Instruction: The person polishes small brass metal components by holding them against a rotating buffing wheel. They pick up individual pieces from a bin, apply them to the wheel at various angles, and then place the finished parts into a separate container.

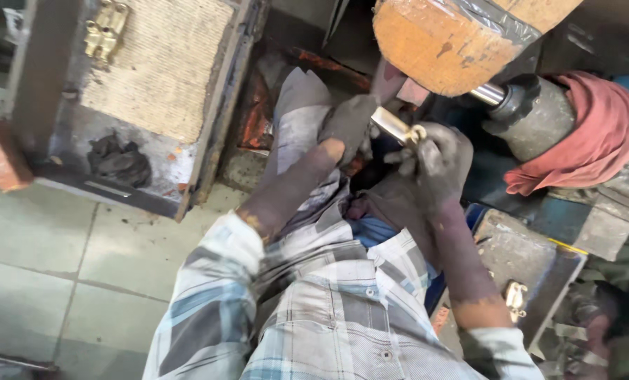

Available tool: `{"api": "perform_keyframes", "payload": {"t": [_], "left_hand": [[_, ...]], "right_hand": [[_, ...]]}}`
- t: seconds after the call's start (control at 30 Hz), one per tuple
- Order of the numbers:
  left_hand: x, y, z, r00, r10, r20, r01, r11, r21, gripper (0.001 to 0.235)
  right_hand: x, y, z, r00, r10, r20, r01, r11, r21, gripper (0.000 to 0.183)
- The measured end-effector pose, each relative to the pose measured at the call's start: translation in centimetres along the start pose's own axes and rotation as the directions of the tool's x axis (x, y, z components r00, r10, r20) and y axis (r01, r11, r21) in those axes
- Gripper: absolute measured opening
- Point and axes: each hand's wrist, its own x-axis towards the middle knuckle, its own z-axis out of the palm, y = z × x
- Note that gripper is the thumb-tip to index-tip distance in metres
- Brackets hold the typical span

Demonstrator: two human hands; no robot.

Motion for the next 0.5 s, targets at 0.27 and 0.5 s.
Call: {"api": "perform_keyframes", "payload": {"t": [0.27, 0.5], "left_hand": [[-11.7, 2.8, -1.6, 0.820, 0.438, 0.369, -0.432, 0.896, -0.103, 0.032], [-16.6, 7.3, 0.6, 0.783, 0.401, 0.474, -0.454, 0.891, -0.005, 0.040]], "right_hand": [[-9.9, -7.3, -0.1, 0.929, -0.284, 0.239, 0.276, 0.959, 0.066, 0.050], [-15.2, -4.2, -1.4, 0.914, -0.382, 0.134, 0.383, 0.924, 0.019, 0.059]]}}
